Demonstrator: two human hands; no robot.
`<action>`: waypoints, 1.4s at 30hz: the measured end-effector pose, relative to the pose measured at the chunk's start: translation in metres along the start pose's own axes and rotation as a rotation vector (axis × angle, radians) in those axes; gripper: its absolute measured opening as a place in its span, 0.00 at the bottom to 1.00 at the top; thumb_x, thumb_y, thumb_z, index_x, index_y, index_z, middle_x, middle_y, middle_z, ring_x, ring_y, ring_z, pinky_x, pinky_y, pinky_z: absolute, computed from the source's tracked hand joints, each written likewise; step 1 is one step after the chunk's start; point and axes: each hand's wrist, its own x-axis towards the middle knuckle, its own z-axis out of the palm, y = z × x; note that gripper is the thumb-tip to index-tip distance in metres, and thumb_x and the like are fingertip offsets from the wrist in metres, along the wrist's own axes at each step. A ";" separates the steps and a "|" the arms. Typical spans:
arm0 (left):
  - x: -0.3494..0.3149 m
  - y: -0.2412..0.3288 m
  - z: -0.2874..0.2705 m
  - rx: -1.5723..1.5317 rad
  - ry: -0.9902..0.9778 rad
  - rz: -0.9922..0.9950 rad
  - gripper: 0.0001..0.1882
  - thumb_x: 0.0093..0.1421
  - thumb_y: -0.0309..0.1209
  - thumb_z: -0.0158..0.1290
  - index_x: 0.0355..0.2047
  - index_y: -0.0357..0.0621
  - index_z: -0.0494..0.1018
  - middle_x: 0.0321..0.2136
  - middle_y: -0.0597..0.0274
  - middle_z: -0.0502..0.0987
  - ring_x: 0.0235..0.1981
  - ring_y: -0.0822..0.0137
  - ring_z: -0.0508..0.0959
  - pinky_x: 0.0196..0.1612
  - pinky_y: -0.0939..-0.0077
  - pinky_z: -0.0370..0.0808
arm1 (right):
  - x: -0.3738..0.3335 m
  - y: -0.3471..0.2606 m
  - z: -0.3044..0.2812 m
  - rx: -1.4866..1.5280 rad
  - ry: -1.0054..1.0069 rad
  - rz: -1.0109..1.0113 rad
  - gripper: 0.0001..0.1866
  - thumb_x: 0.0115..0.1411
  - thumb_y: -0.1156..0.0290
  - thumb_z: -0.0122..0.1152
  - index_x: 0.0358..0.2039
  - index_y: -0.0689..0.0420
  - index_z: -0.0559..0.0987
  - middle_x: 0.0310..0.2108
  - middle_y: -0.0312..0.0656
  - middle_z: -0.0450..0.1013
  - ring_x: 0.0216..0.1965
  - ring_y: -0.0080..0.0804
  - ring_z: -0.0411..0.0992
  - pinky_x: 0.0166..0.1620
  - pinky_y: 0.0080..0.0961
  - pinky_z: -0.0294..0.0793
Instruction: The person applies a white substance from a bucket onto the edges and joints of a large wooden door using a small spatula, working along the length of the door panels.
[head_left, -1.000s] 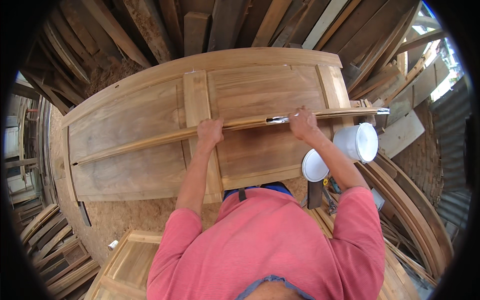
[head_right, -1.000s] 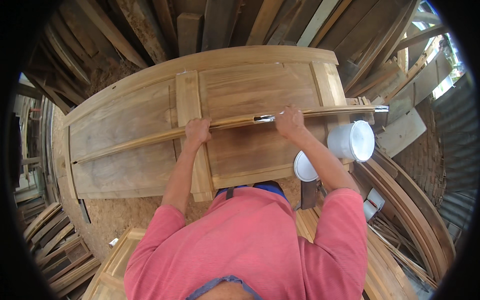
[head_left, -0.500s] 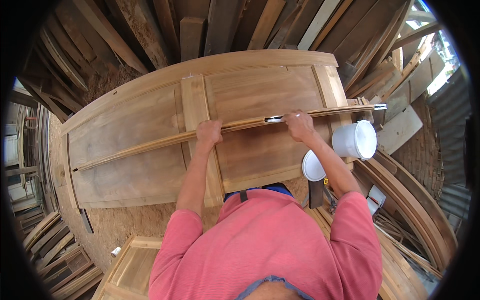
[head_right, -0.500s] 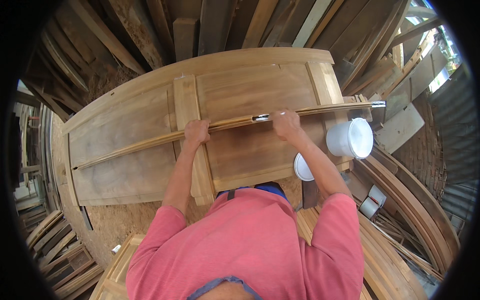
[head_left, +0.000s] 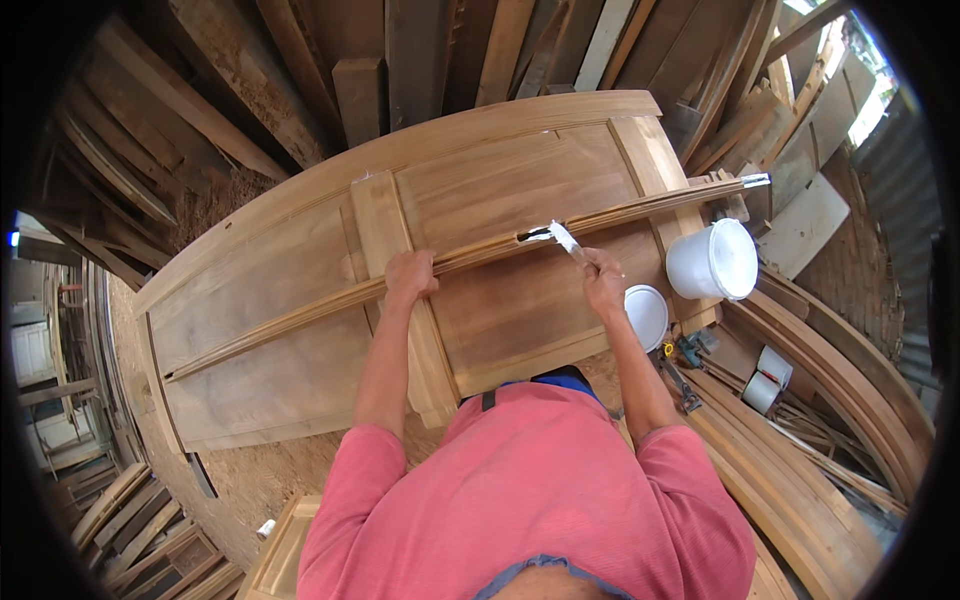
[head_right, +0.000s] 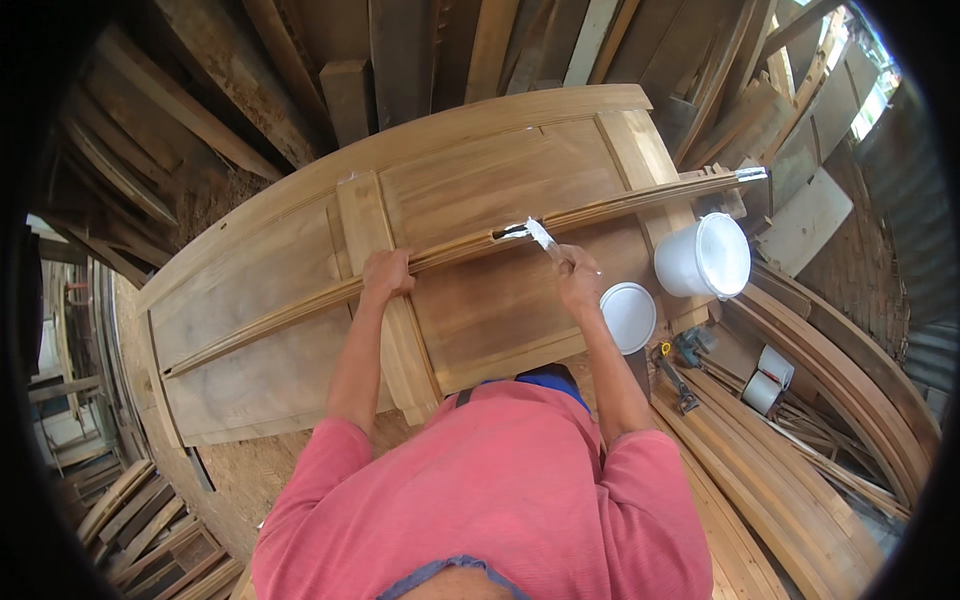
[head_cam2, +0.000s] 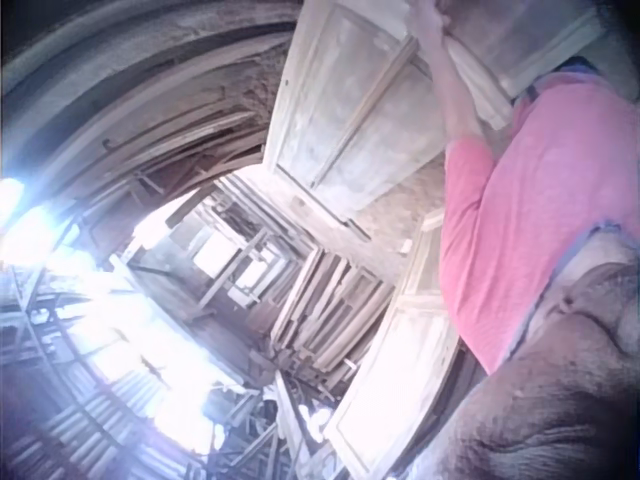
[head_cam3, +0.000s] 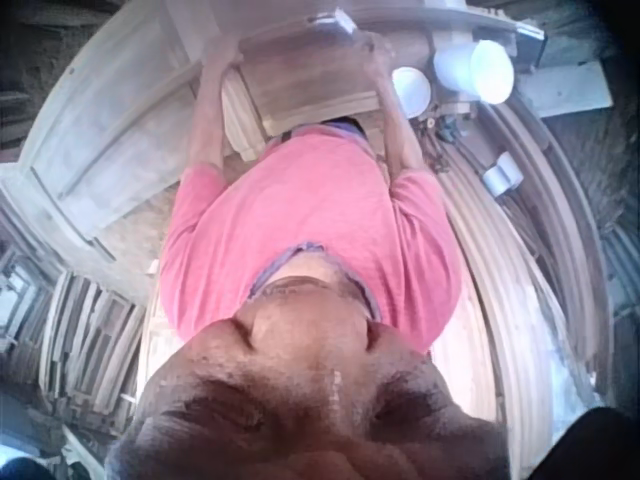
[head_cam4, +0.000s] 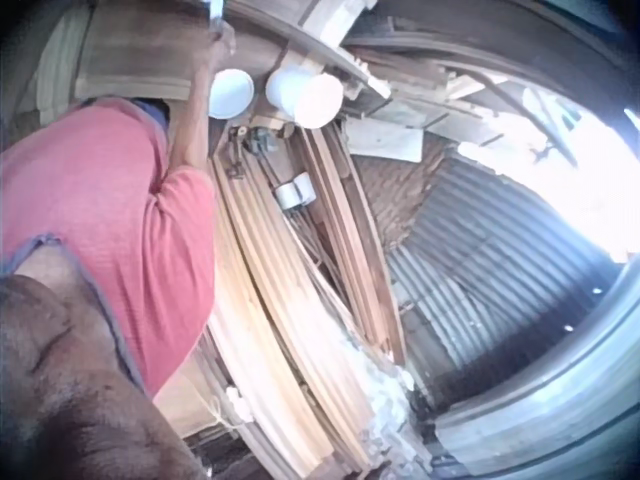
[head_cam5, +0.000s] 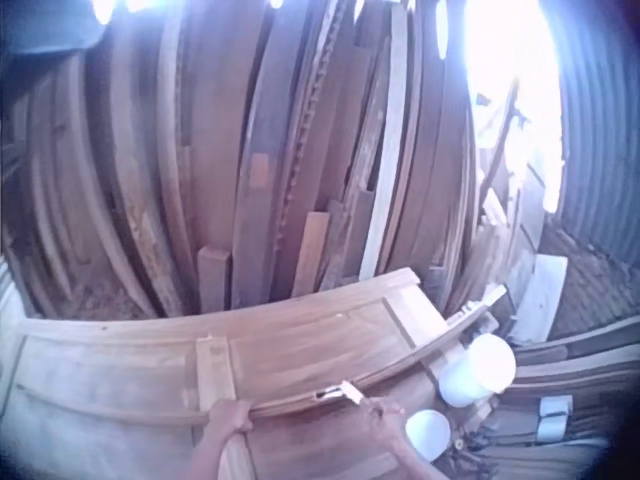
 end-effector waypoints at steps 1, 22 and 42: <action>0.001 0.003 -0.002 0.007 -0.022 -0.017 0.13 0.44 0.28 0.58 0.34 0.51 0.81 0.30 0.51 0.83 0.37 0.48 0.83 0.41 0.56 0.79 | -0.002 0.008 0.007 0.003 0.012 0.006 0.11 0.62 0.76 0.56 0.42 0.57 0.84 0.35 0.44 0.82 0.36 0.39 0.80 0.41 0.35 0.77; 0.000 -0.006 0.003 0.036 0.009 0.001 0.17 0.44 0.31 0.60 0.38 0.52 0.81 0.33 0.51 0.83 0.40 0.48 0.83 0.44 0.55 0.79 | -0.029 -0.018 0.036 0.500 -0.147 0.401 0.12 0.60 0.74 0.57 0.43 0.62 0.84 0.26 0.36 0.79 0.27 0.21 0.73 0.33 0.21 0.71; 0.007 0.011 -0.004 0.146 -0.118 -0.029 0.29 0.47 0.37 0.64 0.53 0.54 0.78 0.43 0.48 0.83 0.47 0.48 0.81 0.52 0.56 0.77 | 0.092 0.163 -0.279 -0.727 0.176 0.537 0.16 0.60 0.58 0.57 0.41 0.54 0.85 0.46 0.54 0.79 0.48 0.56 0.78 0.52 0.47 0.77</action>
